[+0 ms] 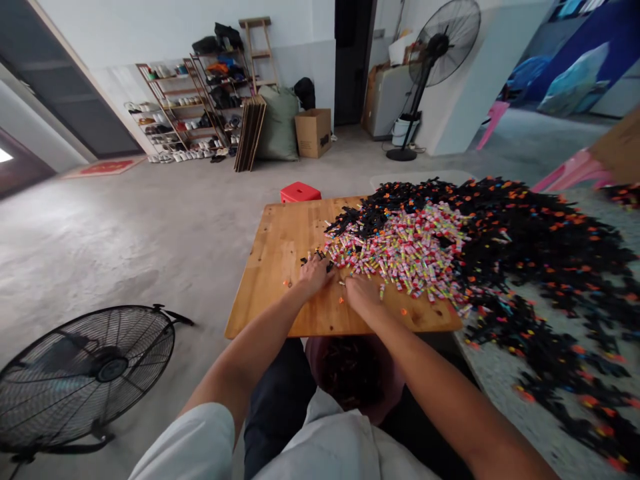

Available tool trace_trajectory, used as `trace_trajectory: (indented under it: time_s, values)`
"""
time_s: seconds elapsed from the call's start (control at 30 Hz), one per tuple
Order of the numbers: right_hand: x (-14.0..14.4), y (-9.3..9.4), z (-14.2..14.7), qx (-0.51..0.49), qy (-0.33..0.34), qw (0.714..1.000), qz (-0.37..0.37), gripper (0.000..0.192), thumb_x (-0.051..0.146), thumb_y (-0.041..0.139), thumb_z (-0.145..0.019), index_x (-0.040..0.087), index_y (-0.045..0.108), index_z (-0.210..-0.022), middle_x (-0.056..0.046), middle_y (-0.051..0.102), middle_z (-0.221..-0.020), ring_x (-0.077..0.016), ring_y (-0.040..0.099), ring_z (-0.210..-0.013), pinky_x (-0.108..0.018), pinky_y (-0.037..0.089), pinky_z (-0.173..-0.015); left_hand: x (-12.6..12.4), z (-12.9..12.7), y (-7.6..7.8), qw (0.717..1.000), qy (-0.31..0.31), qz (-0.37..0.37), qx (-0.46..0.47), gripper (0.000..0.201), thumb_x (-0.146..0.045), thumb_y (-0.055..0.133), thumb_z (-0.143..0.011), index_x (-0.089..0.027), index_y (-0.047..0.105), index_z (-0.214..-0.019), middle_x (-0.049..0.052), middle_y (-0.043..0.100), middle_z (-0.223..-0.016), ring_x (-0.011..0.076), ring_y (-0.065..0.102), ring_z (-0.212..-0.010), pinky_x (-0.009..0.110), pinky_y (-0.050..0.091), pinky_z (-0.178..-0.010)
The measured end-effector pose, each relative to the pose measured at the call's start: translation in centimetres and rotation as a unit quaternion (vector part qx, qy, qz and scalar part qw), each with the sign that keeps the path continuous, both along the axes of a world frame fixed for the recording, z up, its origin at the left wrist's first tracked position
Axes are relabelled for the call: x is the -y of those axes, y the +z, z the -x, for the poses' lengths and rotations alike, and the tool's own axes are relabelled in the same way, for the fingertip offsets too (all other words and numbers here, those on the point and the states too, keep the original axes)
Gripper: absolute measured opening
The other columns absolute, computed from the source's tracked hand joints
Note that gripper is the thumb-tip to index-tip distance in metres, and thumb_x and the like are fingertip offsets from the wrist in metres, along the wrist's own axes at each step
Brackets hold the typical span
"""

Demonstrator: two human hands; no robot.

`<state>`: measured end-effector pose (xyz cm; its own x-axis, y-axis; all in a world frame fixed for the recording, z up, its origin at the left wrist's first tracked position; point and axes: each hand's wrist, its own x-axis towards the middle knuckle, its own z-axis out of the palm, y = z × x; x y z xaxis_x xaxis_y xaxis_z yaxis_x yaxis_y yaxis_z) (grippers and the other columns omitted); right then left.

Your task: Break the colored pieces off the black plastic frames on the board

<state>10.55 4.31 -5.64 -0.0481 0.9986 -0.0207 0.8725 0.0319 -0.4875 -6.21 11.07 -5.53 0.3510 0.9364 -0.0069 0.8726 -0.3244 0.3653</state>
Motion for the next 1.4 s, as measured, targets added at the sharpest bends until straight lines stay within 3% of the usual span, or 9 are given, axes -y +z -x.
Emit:
trace_trajectory:
  time_s: [0.13, 0.27, 0.33, 0.43, 0.53, 0.8, 1.03, 1.3, 1.4]
  values:
    - [-0.3, -0.9, -0.6, -0.06, -0.025, 0.998, -0.016, 0.012, 0.02, 0.063, -0.09, 0.017, 0.074, -0.09, -0.016, 0.078, -0.1, -0.0303, 0.071, -0.102, -0.037, 0.05, -0.09, 0.6, 0.8, 0.2, 1.0, -0.004, -0.029, 0.011, 0.012, -0.027, 0.066, -0.091, -0.018, 0.072, -0.094, 0.012, 0.068, -0.107, 0.0247, 0.062, -0.105, 0.034, 0.049, -0.095]
    - [0.1, -1.1, -1.7, -0.169, -0.06, 0.983, -0.034, 0.024, 0.036, 0.05, -0.097, 0.02, 0.068, -0.096, -0.007, 0.075, -0.082, -0.0221, 0.07, -0.074, -0.031, 0.053, -0.069, 2.5, 0.9, 0.6, 0.994, -0.042, -0.02, 0.097, 0.01, -0.023, 0.064, -0.091, -0.017, 0.071, -0.094, 0.007, 0.07, -0.091, 0.0203, 0.064, -0.089, 0.031, 0.05, -0.088]
    - [0.4, -0.9, -2.0, -0.326, -0.079, 0.942, -0.026, 0.024, 0.042, 0.05, -0.094, 0.022, 0.063, -0.091, -0.003, 0.069, -0.072, -0.0181, 0.062, -0.058, -0.029, 0.05, -0.055, 3.7, 0.6, 0.9, 0.98, -0.07, 0.021, 0.183, 0.014, -0.02, 0.061, -0.09, -0.017, 0.07, -0.101, 0.004, 0.069, -0.088, 0.0164, 0.064, -0.081, 0.027, 0.051, -0.08]
    - [1.1, -0.2, -2.1, -0.565, -0.093, 0.82, -0.001, 0.022, 0.044, 0.065, -0.08, 0.023, 0.059, -0.087, 0.003, 0.064, -0.066, -0.0135, 0.052, -0.048, -0.025, 0.044, -0.045, 5.3, -0.1, 1.6, 0.946, -0.106, 0.088, 0.293, 0.024, -0.015, 0.055, -0.089, -0.015, 0.069, -0.108, 0.002, 0.069, -0.085, 0.0129, 0.063, -0.074, 0.022, 0.05, -0.071]
    - [1.8, 0.7, -2.2, -0.62, -0.08, 0.78, 0.004, 0.026, 0.04, 0.072, -0.074, 0.022, 0.062, -0.091, 0.004, 0.065, -0.066, -0.0115, 0.052, -0.049, -0.023, 0.044, -0.045, 6.3, -0.6, 2.5, 0.922, -0.11, 0.141, 0.344, 0.033, -0.014, 0.054, -0.088, -0.013, 0.069, -0.117, 0.0, 0.066, -0.08, 0.0101, 0.059, -0.062, 0.02, 0.048, -0.06]
    - [2.8, 1.9, -3.0, -0.603, -0.043, 0.797, 0.017, 0.032, 0.043, 0.073, -0.077, 0.018, 0.071, -0.097, 0.003, 0.065, -0.066, -0.0106, 0.054, -0.048, -0.023, 0.044, -0.045, 6.8, -0.5, 5.2, 0.944, -0.139, 0.113, 0.277, 0.027, -0.035, 0.061, -0.096, -0.014, 0.075, -0.106, -0.001, 0.067, -0.076, 0.0097, 0.054, -0.061, 0.018, 0.042, -0.057]
    - [3.0, 1.8, -3.3, -0.561, -0.037, 0.826, 0.02, 0.037, 0.048, 0.066, -0.082, 0.017, 0.073, -0.101, 0.002, 0.063, -0.064, -0.0119, 0.054, -0.049, -0.024, 0.045, -0.046, 6.9, -0.2, 6.5, 0.96, -0.196, 0.046, 0.193, 0.022, -0.031, 0.059, -0.097, -0.015, 0.074, -0.096, 0.0, 0.069, -0.077, 0.0114, 0.057, -0.067, 0.021, 0.042, -0.065]
    - [3.3, 2.4, -4.8, -0.401, 0.044, 0.915, -0.023, 0.032, 0.041, 0.058, -0.092, 0.018, 0.077, -0.104, 0.002, 0.064, -0.062, -0.0125, 0.056, -0.05, -0.025, 0.047, -0.053, 6.5, -0.4, 6.6, 0.969, -0.211, 0.051, 0.119, 0.016, -0.027, 0.065, -0.091, -0.016, 0.075, -0.089, 0.002, 0.072, -0.078, 0.0123, 0.061, -0.067, 0.021, 0.041, -0.064]
    - [3.7, 3.3, -5.1, -0.367, 0.065, 0.928, -0.012, 0.031, 0.039, 0.057, -0.092, 0.019, 0.077, -0.104, 0.003, 0.064, -0.061, -0.0124, 0.055, -0.049, -0.024, 0.046, -0.052, 6.6, -0.4, 6.4, 0.973, -0.191, 0.067, 0.11, 0.017, -0.03, 0.066, -0.09, -0.017, 0.076, -0.088, 0.001, 0.07, -0.074, 0.0119, 0.059, -0.064, 0.021, 0.039, -0.062]
